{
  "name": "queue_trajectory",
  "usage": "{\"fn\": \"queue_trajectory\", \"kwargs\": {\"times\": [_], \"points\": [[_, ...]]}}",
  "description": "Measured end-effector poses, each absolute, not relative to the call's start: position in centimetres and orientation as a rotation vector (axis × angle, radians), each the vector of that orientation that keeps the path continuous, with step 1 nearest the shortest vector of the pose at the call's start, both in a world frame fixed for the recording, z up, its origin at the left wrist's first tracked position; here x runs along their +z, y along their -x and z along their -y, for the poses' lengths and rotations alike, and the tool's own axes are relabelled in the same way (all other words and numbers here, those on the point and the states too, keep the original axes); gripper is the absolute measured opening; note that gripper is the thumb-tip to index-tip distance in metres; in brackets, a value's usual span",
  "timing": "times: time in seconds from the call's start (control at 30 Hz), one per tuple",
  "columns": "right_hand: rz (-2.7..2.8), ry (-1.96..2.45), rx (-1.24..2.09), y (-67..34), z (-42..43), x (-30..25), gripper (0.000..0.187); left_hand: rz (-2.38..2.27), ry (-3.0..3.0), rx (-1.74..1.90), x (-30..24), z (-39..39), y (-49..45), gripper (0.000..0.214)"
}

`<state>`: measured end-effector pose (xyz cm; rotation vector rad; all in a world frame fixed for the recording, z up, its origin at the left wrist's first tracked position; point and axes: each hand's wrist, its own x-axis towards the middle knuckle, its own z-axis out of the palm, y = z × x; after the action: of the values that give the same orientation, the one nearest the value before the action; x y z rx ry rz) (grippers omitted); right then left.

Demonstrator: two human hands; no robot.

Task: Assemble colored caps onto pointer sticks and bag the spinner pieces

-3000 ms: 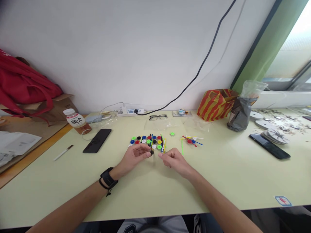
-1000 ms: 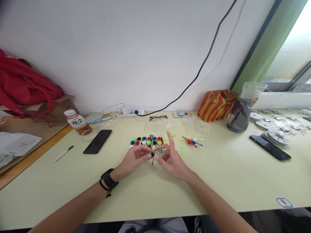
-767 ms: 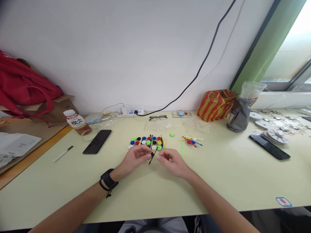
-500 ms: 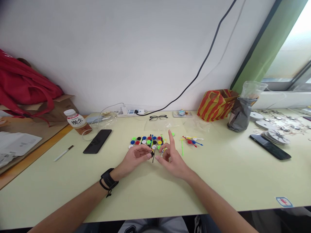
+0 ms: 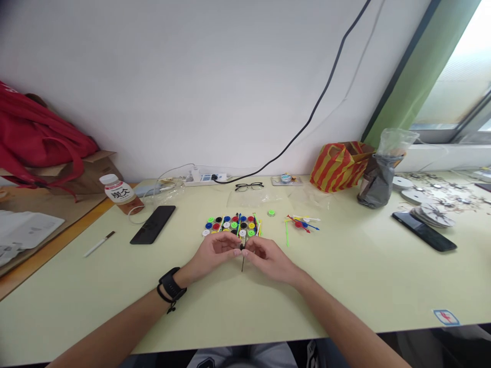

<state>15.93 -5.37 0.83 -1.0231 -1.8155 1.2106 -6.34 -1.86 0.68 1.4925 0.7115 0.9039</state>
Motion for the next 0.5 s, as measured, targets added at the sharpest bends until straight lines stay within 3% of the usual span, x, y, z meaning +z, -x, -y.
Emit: {"fn": "queue_trajectory", "kwargs": {"times": [0.3, 0.5], "points": [[1.857, 1.031, 1.223, -16.2, 5.3, 1.2, 0.041, -0.658, -1.514, 0.817, 1.1, 2.2, 6.4, 0.036], [1.712, 1.277, 0.711, -19.0, 4.0, 1.5, 0.041, -0.74, -1.659, 0.782, 1.1, 2.2, 6.4, 0.028]]}}
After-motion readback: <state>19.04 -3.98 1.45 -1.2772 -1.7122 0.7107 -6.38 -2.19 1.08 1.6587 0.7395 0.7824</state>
